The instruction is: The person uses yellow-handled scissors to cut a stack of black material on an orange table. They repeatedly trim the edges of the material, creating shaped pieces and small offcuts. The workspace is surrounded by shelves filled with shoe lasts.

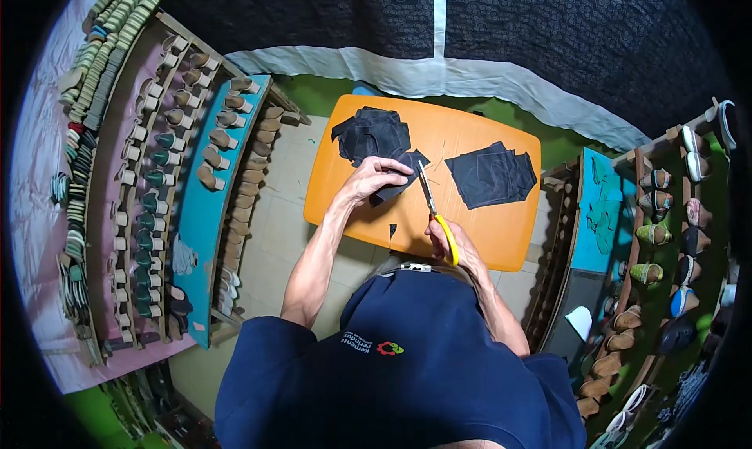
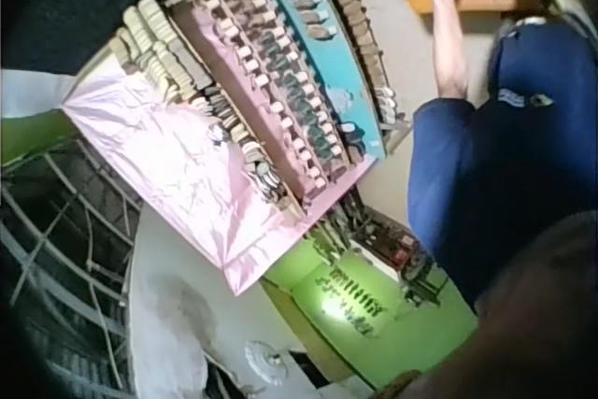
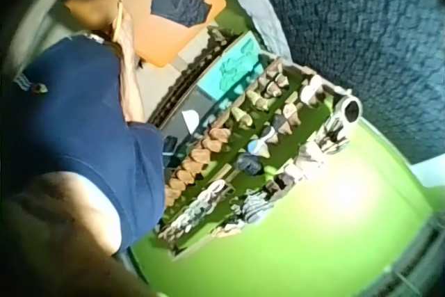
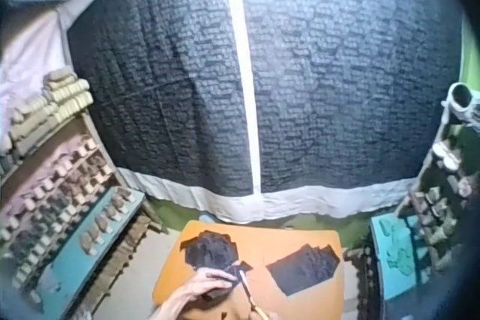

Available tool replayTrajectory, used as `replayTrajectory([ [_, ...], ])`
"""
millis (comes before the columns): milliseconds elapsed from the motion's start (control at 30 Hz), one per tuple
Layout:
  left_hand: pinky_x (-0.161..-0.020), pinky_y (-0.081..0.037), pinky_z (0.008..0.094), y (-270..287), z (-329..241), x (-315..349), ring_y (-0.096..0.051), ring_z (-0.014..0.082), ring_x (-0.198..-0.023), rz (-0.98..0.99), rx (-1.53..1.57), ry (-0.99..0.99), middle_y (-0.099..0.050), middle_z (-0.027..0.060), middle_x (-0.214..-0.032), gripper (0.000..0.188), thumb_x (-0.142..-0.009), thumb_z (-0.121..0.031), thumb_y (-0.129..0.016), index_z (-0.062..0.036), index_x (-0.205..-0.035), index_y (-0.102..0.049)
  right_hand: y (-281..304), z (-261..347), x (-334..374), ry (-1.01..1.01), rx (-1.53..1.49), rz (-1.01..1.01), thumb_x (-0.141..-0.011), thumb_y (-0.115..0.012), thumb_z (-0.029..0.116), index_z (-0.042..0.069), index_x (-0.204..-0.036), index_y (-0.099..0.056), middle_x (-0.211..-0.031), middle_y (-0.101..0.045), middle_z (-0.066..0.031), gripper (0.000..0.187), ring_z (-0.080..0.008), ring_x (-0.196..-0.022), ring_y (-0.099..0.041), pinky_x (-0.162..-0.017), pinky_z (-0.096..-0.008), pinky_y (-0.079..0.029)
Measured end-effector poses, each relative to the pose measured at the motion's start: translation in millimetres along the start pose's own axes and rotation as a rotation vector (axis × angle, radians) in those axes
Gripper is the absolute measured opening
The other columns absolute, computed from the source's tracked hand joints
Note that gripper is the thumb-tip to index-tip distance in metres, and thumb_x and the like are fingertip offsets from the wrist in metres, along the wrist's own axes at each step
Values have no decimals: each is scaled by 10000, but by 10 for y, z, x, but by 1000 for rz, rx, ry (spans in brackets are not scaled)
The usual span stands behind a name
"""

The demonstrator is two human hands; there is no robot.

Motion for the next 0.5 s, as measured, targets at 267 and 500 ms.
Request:
replayTrajectory([
  [267, -655, -520, 221, -147, -3, -34, -646, 73, -708, 60, -3, 19, -724, 45, -843, 307, -777, -53, -784, -19, -1079, -744, -11, 41, -14, -40, 31, 37, -1029, -453, 537, 29, -960, -572, -630, -486, -19, 526, -133, -524, -485, -520, -298, -463],
  [500, -805, -534, 231, -156, 50, -89, -680, 102, -827, 127, -64, 74, -740, 70, -927, 294, -758, -20, -770, 2, -1050, -747, 27, -53, -37, -53, 5, 44, -973, -490, 635, 22, -963, -596, -633, -493, -21, 623, -136, -555, -507, -527, -309, -448],
])
Point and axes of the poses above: each hand's wrist, its own x-axis away from the middle knuckle, its own y-axis out of the back of the hand, z = x × y, the point moved 9 cm from there along -x, towards the middle knuckle
